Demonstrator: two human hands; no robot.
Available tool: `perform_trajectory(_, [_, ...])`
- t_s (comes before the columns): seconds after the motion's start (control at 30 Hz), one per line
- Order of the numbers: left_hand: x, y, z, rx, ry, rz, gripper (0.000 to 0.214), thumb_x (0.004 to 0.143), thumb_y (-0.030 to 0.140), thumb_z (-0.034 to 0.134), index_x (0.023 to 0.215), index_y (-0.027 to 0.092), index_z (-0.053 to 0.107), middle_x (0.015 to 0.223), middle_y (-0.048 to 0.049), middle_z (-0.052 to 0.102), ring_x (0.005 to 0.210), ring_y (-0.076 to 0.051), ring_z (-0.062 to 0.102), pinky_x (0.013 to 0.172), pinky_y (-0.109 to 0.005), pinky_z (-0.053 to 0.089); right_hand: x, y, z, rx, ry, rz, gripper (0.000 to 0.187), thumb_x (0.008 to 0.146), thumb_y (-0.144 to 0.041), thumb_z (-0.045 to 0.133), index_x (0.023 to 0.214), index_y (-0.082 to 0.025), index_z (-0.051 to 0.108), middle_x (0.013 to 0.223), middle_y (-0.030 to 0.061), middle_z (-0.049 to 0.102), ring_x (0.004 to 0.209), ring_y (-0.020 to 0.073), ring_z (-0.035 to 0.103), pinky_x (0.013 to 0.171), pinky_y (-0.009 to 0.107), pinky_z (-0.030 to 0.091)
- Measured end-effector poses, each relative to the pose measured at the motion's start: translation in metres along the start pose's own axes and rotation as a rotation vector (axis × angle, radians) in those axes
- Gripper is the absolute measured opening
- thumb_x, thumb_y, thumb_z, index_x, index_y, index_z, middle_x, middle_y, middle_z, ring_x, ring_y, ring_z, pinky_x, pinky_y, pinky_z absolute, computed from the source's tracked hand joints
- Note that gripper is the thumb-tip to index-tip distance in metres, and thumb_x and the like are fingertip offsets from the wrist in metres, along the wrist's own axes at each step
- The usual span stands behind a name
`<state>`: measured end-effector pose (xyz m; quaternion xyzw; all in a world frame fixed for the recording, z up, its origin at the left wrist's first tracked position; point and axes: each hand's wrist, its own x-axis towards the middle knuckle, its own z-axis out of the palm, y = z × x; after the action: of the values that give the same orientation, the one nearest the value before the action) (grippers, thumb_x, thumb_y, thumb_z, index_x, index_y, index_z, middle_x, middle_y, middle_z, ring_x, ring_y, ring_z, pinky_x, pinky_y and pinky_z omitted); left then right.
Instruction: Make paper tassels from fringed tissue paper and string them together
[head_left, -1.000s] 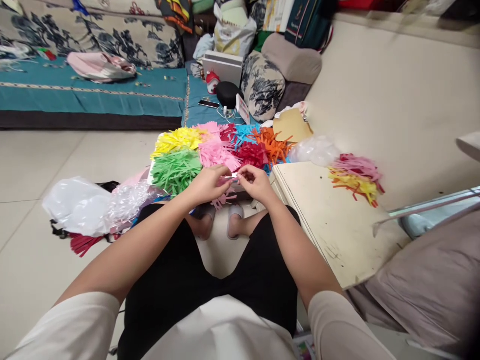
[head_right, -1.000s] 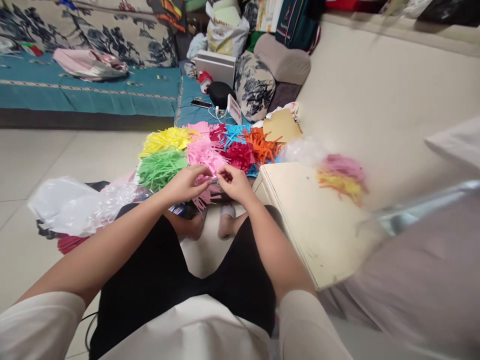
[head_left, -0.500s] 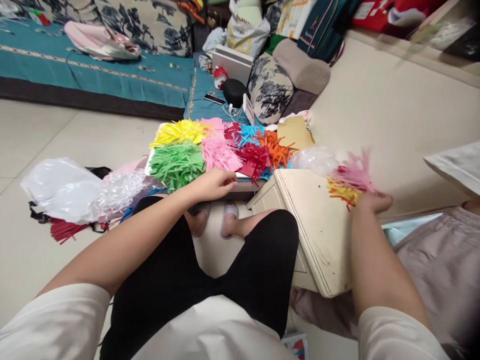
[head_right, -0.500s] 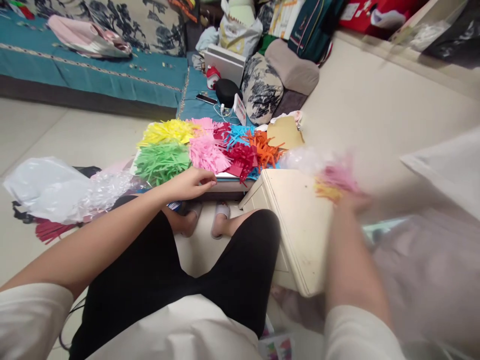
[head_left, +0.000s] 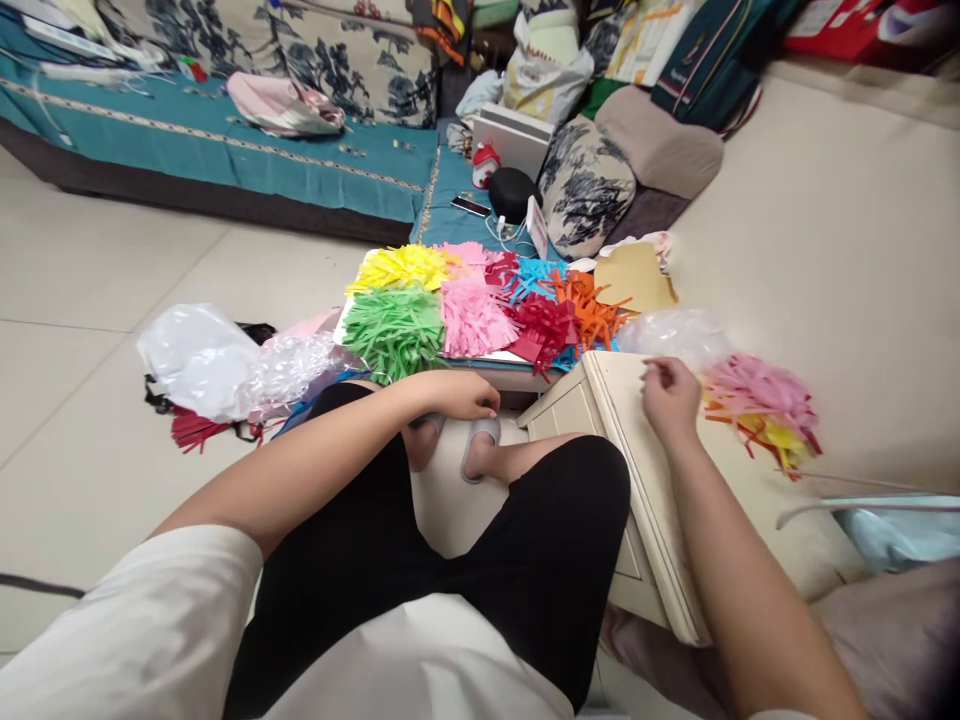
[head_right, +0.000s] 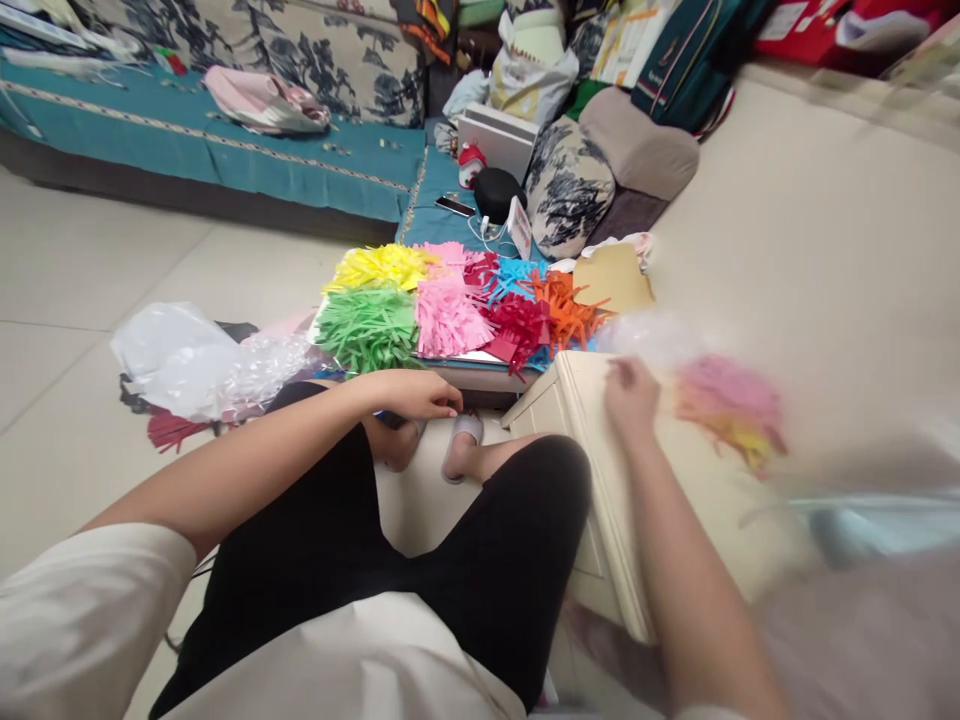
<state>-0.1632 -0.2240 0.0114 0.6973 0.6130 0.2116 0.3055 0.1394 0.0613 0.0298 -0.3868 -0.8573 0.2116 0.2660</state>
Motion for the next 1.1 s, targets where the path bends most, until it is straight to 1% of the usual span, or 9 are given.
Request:
perform_trajectory(0.13, [0.002,-0.001,0.003,-0.051,0.032,0.007,0.009,0.091,0.026,0.084,0.096,0.031,0.090,0.080,0.0001,0.083,0.067,-0.022,0.069,0.073,-0.031,0.048,0.035,-0.062,0.069,0.207,-0.232,-0.124,0.050,0.092,-0.073,0.068,0.081,-0.024,0.072,0.075,0.0069,0.072,0.073,0.0249,0.067,0.074,0.038,0.055])
perform_trajectory(0.27, [0.004,-0.010,-0.003,-0.094,0.053,-0.026,0.009,0.086,0.023,0.086,0.081,0.030,0.087,0.075,0.0013,0.081,0.063,-0.020,0.066,0.071,-0.031,0.049,0.063,-0.114,0.139,0.151,-0.521,-0.246,0.057,0.088,-0.076,0.069,0.065,-0.023,0.067,0.061,0.0036,0.064,0.065,0.0202,0.057,0.064,0.035,0.042])
perform_trajectory(0.43, [0.011,-0.056,-0.041,-0.058,0.152,-0.299,0.023,0.074,0.009,0.087,0.061,0.025,0.077,0.060,0.0014,0.072,0.059,-0.020,0.062,0.066,-0.033,0.046,0.065,-0.111,0.197,0.106,-0.771,-0.238,0.056,0.078,-0.075,0.075,0.057,-0.025,0.061,0.051,0.0009,0.056,0.057,0.0172,0.051,0.058,0.033,0.035])
perform_trajectory(0.57, [0.022,-0.102,-0.083,0.045,0.301,-0.489,0.020,0.080,0.007,0.076,0.065,0.019,0.076,0.070,-0.0066,0.078,0.072,-0.024,0.072,0.079,-0.035,0.053,0.055,-0.083,0.202,0.162,-0.943,-0.134,0.052,0.074,-0.075,0.079,0.068,-0.024,0.071,0.057,0.0042,0.068,0.058,0.0211,0.060,0.060,0.034,0.047])
perform_trajectory(0.67, [0.033,-0.134,-0.108,0.142,0.513,-0.567,0.018,0.092,0.008,0.067,0.090,0.014,0.084,0.104,-0.0183,0.087,0.101,-0.031,0.079,0.096,-0.040,0.056,0.055,-0.078,0.191,0.220,-0.875,-0.135,0.054,0.076,-0.077,0.079,0.073,-0.023,0.073,0.060,0.0040,0.069,0.061,0.0216,0.061,0.062,0.035,0.048])
perform_trajectory(0.8, [0.042,-0.172,-0.128,0.228,0.746,-0.654,0.040,0.098,0.002,0.058,0.130,0.009,0.081,0.147,-0.0292,0.078,0.135,-0.036,0.071,0.113,-0.044,0.051,0.057,-0.089,0.173,0.298,-0.745,-0.168,0.055,0.083,-0.078,0.076,0.077,-0.023,0.074,0.067,0.0050,0.071,0.066,0.0224,0.064,0.065,0.035,0.049])
perform_trajectory(0.9, [0.050,-0.195,-0.131,0.228,0.799,-0.697,0.055,0.100,-0.001,0.054,0.151,0.007,0.073,0.152,-0.0286,0.077,0.138,-0.036,0.069,0.114,-0.045,0.051,0.054,-0.097,0.163,0.320,-0.687,-0.165,0.057,0.085,-0.080,0.075,0.081,-0.023,0.076,0.071,0.0065,0.073,0.068,0.0241,0.066,0.067,0.037,0.051])
perform_trajectory(1.0, [0.058,-0.211,-0.124,0.236,0.766,-0.699,0.073,0.100,0.002,0.059,0.171,0.017,0.063,0.152,-0.0211,0.079,0.144,-0.036,0.067,0.118,-0.047,0.051,0.049,-0.101,0.155,0.326,-0.658,-0.194,0.060,0.089,-0.082,0.072,0.079,-0.023,0.074,0.070,0.0063,0.071,0.068,0.0242,0.064,0.067,0.038,0.049])
perform_trajectory(1.1, [0.061,-0.221,-0.115,0.270,0.680,-0.711,0.067,0.098,0.009,0.064,0.163,0.025,0.075,0.154,-0.0171,0.080,0.157,-0.038,0.061,0.130,-0.054,0.046,0.047,-0.100,0.152,0.319,-0.685,-0.217,0.058,0.093,-0.080,0.071,0.079,-0.024,0.072,0.068,0.0044,0.068,0.068,0.0232,0.062,0.068,0.037,0.048])
